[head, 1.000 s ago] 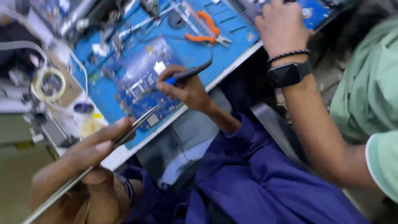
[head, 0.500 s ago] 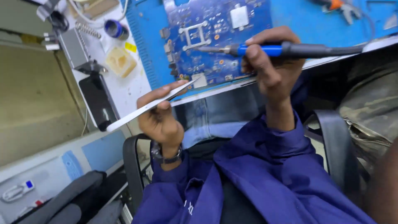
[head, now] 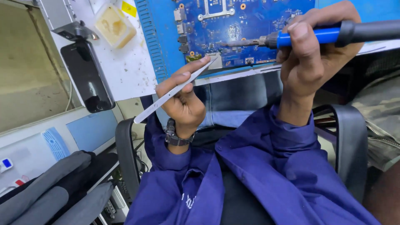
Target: Soldering and repairing electronic components on a laptop motherboard using a soldering iron and tweezers.
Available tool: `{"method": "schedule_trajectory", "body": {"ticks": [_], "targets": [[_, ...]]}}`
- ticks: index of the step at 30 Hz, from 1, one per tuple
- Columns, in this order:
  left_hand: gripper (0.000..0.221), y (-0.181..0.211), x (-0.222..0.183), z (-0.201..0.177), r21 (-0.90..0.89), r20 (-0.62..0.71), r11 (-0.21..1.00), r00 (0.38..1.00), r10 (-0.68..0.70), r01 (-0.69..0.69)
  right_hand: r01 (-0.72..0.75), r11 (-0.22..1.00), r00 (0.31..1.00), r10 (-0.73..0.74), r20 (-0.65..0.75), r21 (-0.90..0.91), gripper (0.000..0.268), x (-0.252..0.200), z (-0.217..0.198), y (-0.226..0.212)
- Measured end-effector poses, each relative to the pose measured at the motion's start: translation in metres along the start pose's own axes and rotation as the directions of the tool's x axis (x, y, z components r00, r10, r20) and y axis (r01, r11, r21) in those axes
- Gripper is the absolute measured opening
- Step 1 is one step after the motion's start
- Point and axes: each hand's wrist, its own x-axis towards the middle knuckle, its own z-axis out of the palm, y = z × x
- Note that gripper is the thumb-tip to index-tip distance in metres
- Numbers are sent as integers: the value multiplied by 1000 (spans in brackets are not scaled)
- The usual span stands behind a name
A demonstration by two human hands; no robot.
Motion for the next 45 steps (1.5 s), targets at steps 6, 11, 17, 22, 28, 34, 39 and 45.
{"method": "schedule_trajectory", "body": {"ticks": [6,11,17,22,28,34,39,45], "targets": [[14,-4,2,2,32,26,999,1000,3,-4,-33,999,999,32,-19,-16,27,-1,-2,5],[15,-7,-4,2,7,16,1000,1000,-5,5,21,998,1000,-20,8,-57,27,-3,-3,6],[15,-7,-4,4,21,17,1000,1000,-3,3,22,1000,999,-23,-23,-19,24,-10,-8,14],[14,-6,-5,5,34,11,999,1000,-10,9,11,999,994,-7,-110,38,29,-25,-18,35],[12,-5,-2,8,56,-9,998,1000,13,-13,-5,994,987,23,-157,113,50,-39,-30,50],[12,-7,0,9,101,3,993,999,53,-53,25,1000,999,-25,-35,3,31,-18,-14,21],[10,-8,-1,6,110,26,991,997,71,-73,12,999,1000,-13,-14,-52,23,-19,-7,12],[9,-9,-2,5,127,48,987,995,90,-95,58,990,998,-60,-9,-127,25,-23,-3,-1]]}}
